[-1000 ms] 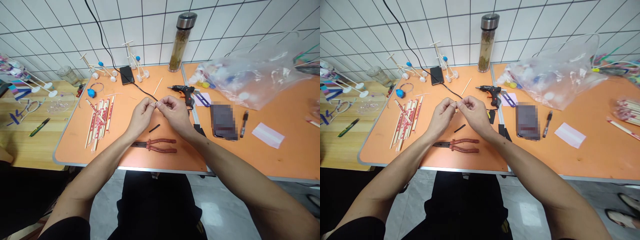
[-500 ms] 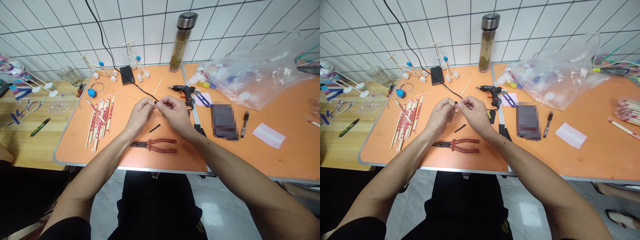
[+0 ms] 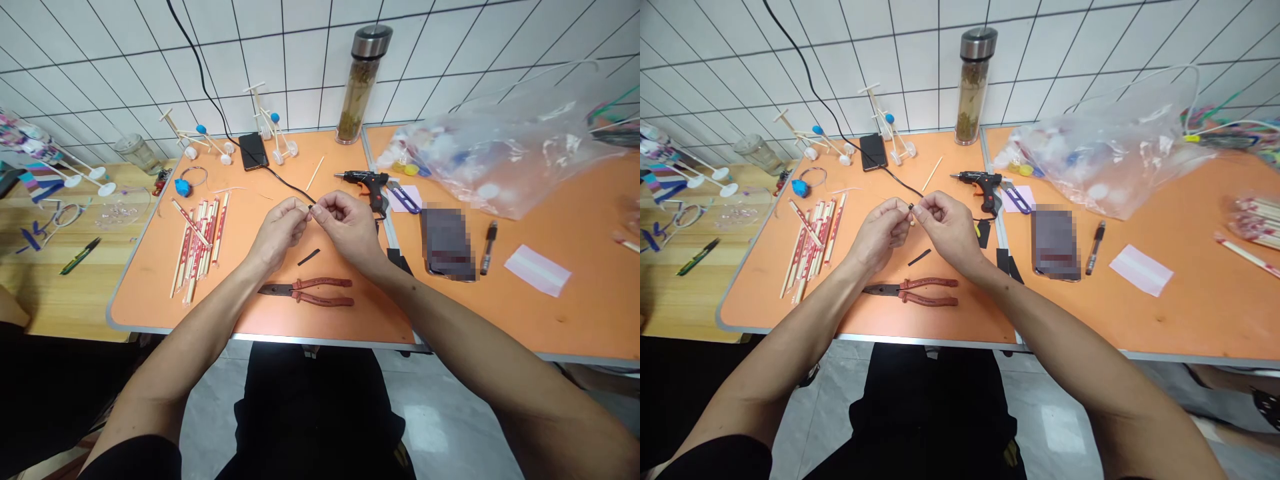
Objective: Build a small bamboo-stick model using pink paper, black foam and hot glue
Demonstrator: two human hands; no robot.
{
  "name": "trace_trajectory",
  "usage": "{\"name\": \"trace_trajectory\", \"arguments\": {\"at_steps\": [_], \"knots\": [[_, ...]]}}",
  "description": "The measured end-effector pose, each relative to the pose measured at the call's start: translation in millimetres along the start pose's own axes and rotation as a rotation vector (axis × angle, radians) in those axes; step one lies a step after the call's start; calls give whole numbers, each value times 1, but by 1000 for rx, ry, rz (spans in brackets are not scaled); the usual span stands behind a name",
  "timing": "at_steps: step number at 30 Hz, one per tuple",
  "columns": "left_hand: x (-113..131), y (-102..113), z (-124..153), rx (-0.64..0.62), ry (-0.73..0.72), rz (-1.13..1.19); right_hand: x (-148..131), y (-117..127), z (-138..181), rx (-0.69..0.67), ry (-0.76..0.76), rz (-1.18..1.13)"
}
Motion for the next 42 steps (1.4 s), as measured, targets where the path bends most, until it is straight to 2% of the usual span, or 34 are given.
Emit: {"name": "trace_trajectory", "arguments": {"at_steps": [11,18,24,32,42], "knots": [[1,0,-1,-19,8,4,0,1,1,31,23,51],[1,4,-2,-25,7,19,-1,9,1,76,67,180],[1,4,-1,-40,37,15,-3,14,-2,58,202,196],[1,2,0,-66,56,11,-4,16,-1,146,390,246],[1,3,-1,-94,92,18,-8,16,-1,125,296,281]]}}
Point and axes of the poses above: each hand's wrist, its own z-axis away from the middle knuckle, its own y-axis out of the back of the hand, x = y × z, the point moved 3 cm from there along -z, towards the middle knuckle, and after that the axes turned 11 degrees about z, right-handed, at the moved point
